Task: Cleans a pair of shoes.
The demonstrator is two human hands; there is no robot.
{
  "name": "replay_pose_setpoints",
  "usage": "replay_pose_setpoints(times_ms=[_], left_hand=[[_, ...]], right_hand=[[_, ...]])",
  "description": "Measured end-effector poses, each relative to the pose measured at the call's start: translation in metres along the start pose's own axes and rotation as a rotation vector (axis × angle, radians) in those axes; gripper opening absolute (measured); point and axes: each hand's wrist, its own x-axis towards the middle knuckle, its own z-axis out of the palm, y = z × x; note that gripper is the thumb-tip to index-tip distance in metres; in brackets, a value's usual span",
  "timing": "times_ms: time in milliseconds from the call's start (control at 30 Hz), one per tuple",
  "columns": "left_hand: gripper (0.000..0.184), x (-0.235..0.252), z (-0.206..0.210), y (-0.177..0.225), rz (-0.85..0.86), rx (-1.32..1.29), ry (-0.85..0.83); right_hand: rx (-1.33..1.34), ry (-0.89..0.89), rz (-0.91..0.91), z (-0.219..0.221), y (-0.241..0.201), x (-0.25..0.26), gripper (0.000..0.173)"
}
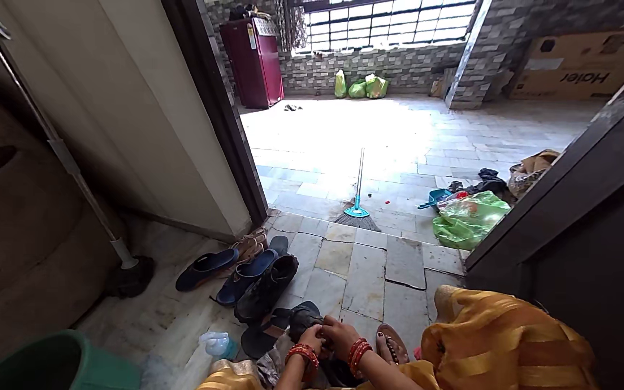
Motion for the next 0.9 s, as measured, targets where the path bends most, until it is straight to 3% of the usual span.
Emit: replay_pose_setpoints(times_ms=[233, 367, 667, 900], left_hand=[[0.031, 0.005, 0.001, -0.004, -0.023, -0.003, 0.008], [0.027, 0.011, -0.001, -0.008, -0.035, 0.067, 0.056], [0.032, -0.003, 0.013, -0.004, -0.163, 0.514, 0.165], [0.042, -0.007, 0.013, -0.007, -0.26, 0.667, 0.213]], right_hand=[[-0.022, 0.061, -0.075, 0.005, 0.004, -0.004, 0.025], [-0.026, 0.053, -0.023, -0.002, 0.006, -0.002, 0.02], [0.199, -0.093, 0.407, -0.007, 0.023, -0.001, 0.025], [0.549, -0.039, 0.786, 0.002, 0.05, -0.001, 0.022]])
